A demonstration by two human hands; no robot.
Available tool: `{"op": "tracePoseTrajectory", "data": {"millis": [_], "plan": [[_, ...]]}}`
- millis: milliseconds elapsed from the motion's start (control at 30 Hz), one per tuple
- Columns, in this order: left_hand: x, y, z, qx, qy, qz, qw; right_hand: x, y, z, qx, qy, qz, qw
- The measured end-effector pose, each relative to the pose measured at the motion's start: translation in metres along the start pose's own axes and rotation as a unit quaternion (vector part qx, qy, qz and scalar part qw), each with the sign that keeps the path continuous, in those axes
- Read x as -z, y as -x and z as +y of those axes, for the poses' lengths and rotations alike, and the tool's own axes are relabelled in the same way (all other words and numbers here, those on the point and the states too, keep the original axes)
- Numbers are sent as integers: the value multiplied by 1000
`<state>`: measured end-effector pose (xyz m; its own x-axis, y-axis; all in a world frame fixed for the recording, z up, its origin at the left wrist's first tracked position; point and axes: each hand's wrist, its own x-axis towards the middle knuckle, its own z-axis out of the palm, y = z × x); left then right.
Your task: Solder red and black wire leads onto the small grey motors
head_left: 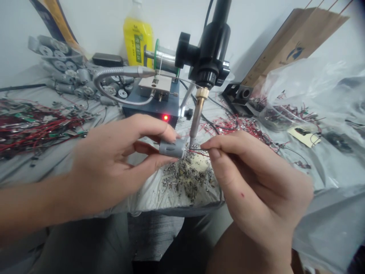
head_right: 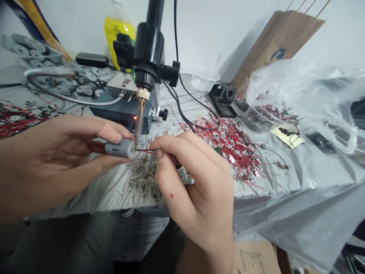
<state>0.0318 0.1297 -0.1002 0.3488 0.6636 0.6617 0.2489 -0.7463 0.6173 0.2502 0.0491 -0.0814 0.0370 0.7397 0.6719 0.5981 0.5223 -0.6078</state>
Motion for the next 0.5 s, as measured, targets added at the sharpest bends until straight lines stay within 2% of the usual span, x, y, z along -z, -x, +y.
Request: {"op": "tracePoseTrajectory", "data": {"millis": [267, 500], "plan": [[4, 0, -7, -24, -8, -24, 999, 1, 0, 0, 1, 18, 12, 1000], [3, -2, -2, 26, 24, -37, 999, 0, 1, 4, 8, 8, 25, 1000]]}}
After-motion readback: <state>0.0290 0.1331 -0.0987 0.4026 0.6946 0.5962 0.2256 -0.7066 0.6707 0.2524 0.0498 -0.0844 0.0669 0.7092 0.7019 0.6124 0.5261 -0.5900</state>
